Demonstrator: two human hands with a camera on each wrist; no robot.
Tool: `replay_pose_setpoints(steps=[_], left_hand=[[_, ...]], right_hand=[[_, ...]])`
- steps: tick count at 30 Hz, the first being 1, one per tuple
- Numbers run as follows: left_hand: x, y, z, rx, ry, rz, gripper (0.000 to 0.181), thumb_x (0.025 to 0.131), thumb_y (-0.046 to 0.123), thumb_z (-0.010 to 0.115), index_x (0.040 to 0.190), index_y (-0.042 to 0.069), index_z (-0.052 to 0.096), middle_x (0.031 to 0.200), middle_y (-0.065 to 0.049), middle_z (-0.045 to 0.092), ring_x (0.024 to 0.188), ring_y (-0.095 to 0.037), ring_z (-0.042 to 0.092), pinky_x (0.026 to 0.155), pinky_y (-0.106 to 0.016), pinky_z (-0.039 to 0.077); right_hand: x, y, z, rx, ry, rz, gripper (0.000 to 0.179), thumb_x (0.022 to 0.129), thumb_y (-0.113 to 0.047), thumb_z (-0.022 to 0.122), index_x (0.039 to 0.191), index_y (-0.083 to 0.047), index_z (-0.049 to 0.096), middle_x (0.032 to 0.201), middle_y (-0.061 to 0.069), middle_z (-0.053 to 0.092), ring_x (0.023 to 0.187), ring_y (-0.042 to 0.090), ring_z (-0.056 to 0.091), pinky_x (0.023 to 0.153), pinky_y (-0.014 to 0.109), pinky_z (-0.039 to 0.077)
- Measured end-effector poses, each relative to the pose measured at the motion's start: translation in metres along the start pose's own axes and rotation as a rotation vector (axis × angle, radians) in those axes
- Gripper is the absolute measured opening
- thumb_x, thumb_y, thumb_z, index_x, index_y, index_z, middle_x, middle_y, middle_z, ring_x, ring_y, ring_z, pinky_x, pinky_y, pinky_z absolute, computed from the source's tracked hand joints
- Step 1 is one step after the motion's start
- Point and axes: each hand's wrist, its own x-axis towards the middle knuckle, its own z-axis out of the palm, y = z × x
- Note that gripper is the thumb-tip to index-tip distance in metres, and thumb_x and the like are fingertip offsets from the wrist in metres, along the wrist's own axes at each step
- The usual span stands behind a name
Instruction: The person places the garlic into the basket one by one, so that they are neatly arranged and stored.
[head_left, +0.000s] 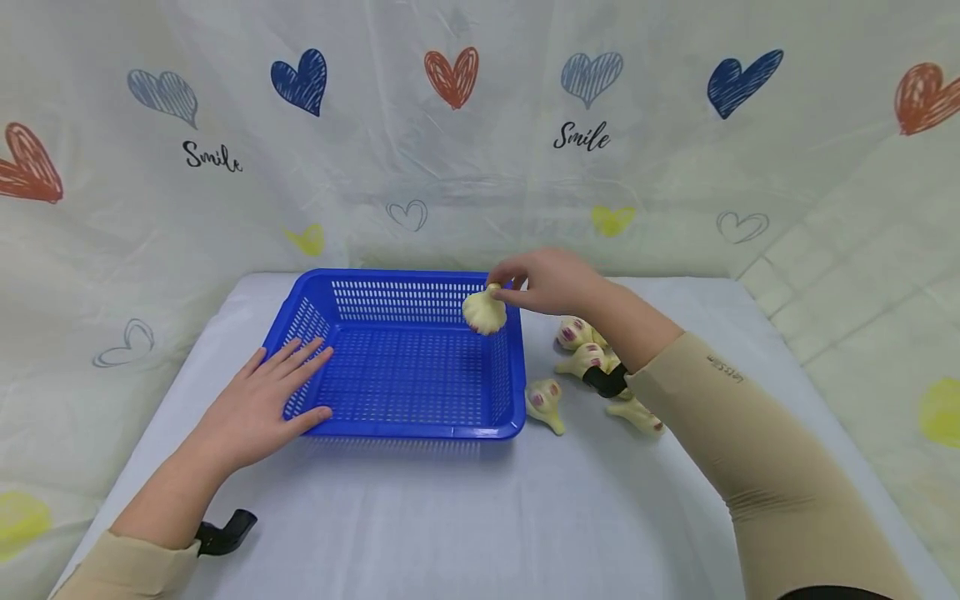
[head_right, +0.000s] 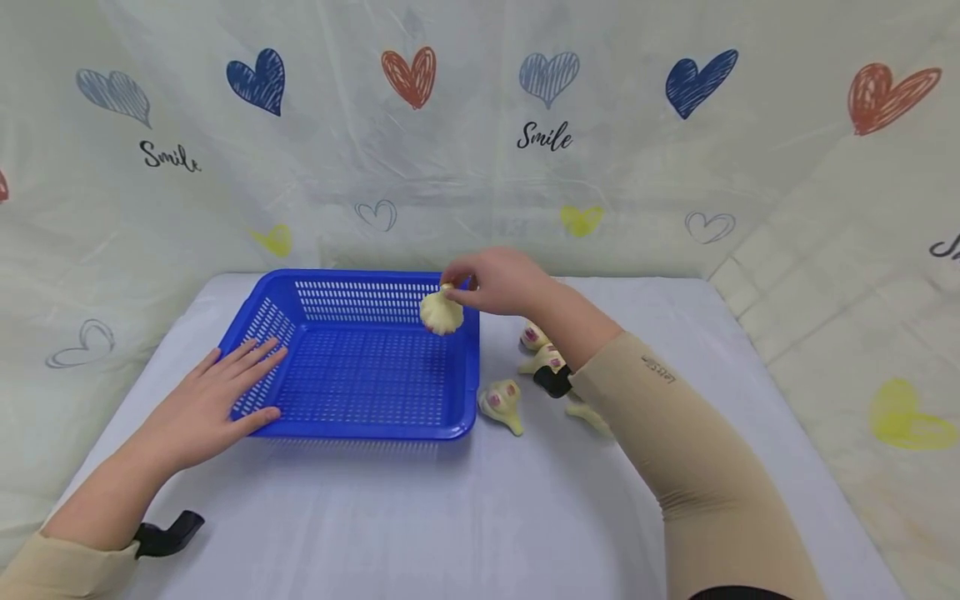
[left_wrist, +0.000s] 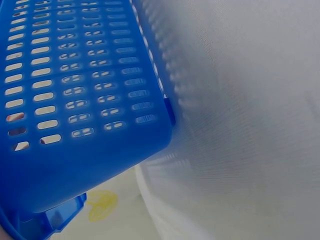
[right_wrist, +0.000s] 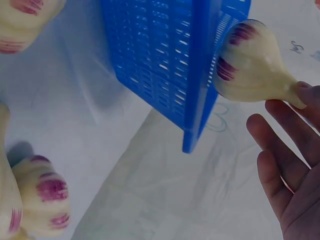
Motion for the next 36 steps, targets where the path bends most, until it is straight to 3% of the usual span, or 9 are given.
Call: replay_pose_setpoints(steps=[5,16,25,36], left_hand=[[0.0,0.0,0.001,0.011,0.012,0.006,0.083,0.093,0.06,0.057,0.159,0.025,0.022,0.164,-0.005,0.024,0.148,-0.038,0.022,0.119,-0.059,0.009],[0.0,-0.001,0.001,0.001,0.014,0.004,0.083,0.093,0.06,0.058,0.159,0.025,0.023,0.163,-0.005,0.024,0.148,-0.038,0.022,0.12,-0.058,0.007],[0.0,-0.001,0.001,0.002,0.018,0.003,0.083,0.092,0.06,0.058,0.159,0.025,0.024,0.163,-0.006,0.026,0.147,-0.039,0.023,0.119,-0.059,0.009],[0.001,-0.002,0.002,0.007,0.024,0.006,0.083,0.092,0.06,0.058,0.159,0.024,0.024,0.163,-0.005,0.026,0.148,-0.038,0.023,0.12,-0.058,0.008]], right_hand=[[0.016,0.002,0.015,-0.02,-0.025,-0.009,0.023,0.096,-0.035,0.066,0.112,-0.022,0.075,0.102,-0.008,0.073,0.092,0.012,0.068,0.081,0.034,0.055],[0.041,0.007,0.041,-0.045,-0.149,0.023,0.02,0.094,-0.026,0.069,0.112,-0.019,0.076,0.102,-0.005,0.074,0.096,0.013,0.067,0.088,0.034,0.053],[0.053,0.011,0.053,-0.149,-0.171,0.005,0.021,0.093,-0.021,0.07,0.113,-0.017,0.076,0.107,-0.004,0.074,0.103,0.017,0.067,0.093,0.037,0.051],[0.056,0.008,0.056,-0.273,-0.165,-0.039,0.02,0.093,-0.021,0.07,0.112,-0.017,0.076,0.103,-0.003,0.074,0.098,0.018,0.067,0.096,0.043,0.047]])
